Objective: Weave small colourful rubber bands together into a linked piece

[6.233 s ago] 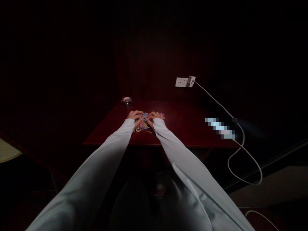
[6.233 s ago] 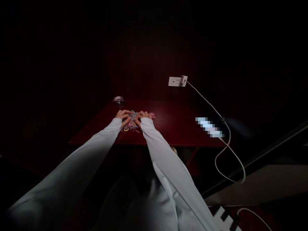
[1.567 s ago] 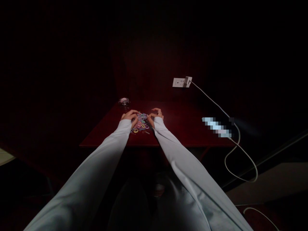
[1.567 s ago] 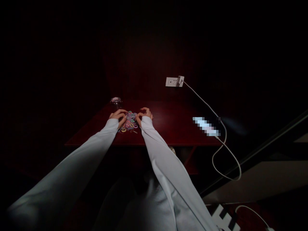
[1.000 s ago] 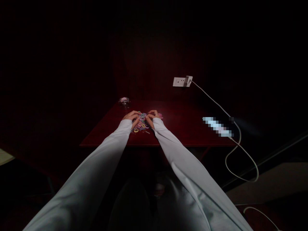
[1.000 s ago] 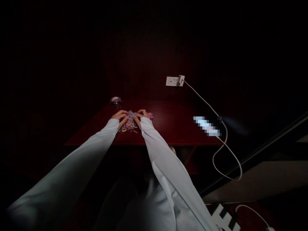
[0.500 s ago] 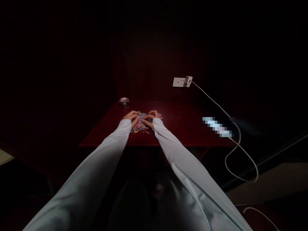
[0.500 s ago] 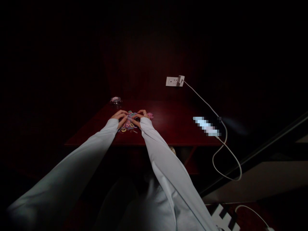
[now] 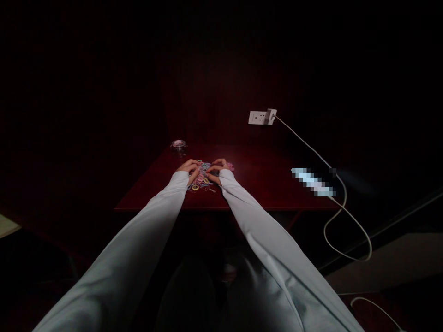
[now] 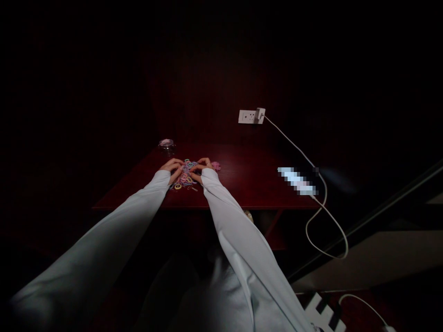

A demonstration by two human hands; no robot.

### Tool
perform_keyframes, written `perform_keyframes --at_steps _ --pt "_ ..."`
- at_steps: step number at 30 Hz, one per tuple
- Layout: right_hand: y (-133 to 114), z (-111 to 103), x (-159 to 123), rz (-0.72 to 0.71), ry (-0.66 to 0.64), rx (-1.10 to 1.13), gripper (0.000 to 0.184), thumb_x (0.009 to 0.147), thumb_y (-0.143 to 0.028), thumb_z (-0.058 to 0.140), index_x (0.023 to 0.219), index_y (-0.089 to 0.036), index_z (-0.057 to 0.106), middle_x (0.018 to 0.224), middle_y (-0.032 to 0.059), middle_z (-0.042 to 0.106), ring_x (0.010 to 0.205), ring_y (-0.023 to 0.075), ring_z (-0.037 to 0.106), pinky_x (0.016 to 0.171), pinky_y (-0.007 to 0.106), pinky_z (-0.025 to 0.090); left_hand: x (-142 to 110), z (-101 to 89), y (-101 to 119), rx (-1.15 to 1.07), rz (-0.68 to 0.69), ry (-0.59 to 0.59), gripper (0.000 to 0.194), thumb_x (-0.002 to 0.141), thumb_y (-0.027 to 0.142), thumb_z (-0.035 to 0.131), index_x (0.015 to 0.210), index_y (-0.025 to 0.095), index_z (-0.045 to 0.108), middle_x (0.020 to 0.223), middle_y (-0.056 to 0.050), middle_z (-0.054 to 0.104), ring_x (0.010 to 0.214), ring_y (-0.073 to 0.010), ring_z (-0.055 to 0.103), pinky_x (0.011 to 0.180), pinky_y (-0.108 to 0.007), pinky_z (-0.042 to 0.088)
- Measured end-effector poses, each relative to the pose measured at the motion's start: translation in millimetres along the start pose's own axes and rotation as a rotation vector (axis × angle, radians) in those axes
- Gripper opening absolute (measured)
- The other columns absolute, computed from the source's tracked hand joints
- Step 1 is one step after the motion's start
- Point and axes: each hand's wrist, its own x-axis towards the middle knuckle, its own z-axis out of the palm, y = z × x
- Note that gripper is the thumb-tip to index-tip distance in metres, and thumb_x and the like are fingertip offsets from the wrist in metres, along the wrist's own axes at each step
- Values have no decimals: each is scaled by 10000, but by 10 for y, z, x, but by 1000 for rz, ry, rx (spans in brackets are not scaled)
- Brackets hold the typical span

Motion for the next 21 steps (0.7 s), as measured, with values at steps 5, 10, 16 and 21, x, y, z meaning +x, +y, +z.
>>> perform_keyframes --at_steps 5,10,16,21 --pt "-11 -1 4 17 -18 4 128 791 -337 976 881 -296 895 1325 36 618 1178 231 638 1109 409 540 4 -6 -2 -3 -14 -8 367 1042 481 557 819 229 704 1180 -81 778 1107 -242 760 860 -324 637" --pt "-38 -13 14 33 -23 1 172 785 -406 988 835 -281 882 1309 44 620 1186 238 634 1122 425 532 -2 -7 136 -2 -18 29 364 1030 466 537 792 233 684 1158 -88 784 1064 -243 760 862 -338 638" --pt "-101 -48 0 37 -5 36 226 775 -486 992 793 -292 877 1258 45 633 1149 242 628 1097 441 548 -18 37 263 5 -44 101 371 1040 448 519 774 238 672 1127 -83 788 1103 -245 763 894 -343 644" --pt "-136 -62 -2 44 -17 55 251 779 -486 991 761 -271 862 1239 48 626 1111 226 632 1061 418 553 -2 -8 179 8 -16 30 375 1057 457 545 801 225 693 1149 -102 782 1110 -262 780 920 -367 655"
